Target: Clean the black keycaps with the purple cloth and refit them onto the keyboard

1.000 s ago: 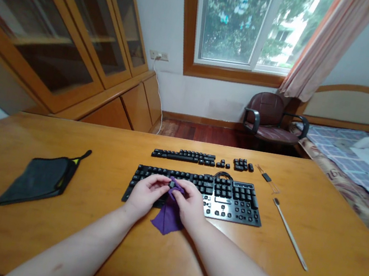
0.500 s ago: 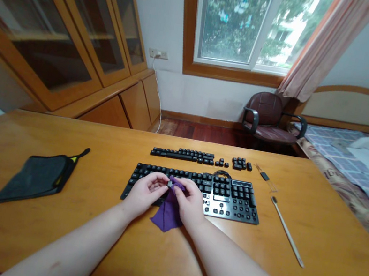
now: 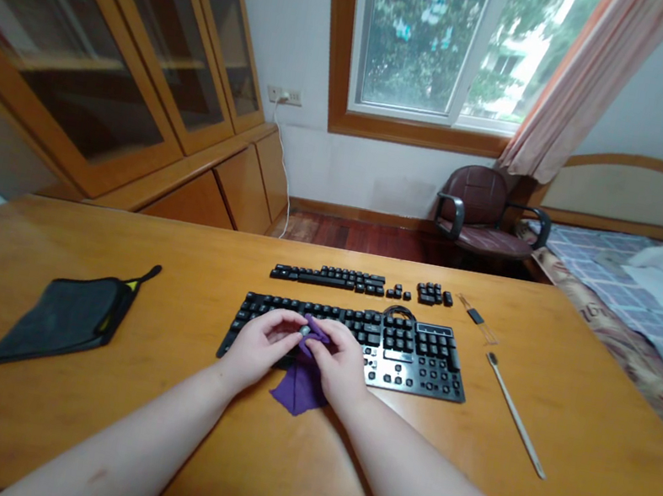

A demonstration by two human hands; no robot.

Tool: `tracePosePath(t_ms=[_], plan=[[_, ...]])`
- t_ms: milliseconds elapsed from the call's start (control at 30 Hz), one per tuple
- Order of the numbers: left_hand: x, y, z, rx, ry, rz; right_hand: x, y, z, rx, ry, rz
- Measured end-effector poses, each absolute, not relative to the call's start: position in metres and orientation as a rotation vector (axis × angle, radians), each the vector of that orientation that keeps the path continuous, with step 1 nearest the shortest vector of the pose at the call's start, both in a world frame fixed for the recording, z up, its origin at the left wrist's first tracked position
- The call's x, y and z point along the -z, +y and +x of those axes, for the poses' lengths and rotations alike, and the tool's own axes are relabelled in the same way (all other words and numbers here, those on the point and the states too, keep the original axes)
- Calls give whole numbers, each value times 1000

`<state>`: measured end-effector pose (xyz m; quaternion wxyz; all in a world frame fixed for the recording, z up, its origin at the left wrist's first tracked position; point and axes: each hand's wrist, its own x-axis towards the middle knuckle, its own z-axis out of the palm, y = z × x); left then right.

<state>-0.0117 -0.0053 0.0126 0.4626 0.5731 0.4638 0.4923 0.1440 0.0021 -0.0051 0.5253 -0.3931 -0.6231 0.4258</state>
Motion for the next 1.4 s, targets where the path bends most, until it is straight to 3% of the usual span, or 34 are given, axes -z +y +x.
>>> tracePosePath(t_ms=[633, 1400], plan=[[-11, -1, 0, -1303, 1224, 982, 4, 6, 145, -1023, -1408, -979], [-11, 4, -11, -1212, 1110, 1319, 7, 8, 145, -1025, -1379, -1008]])
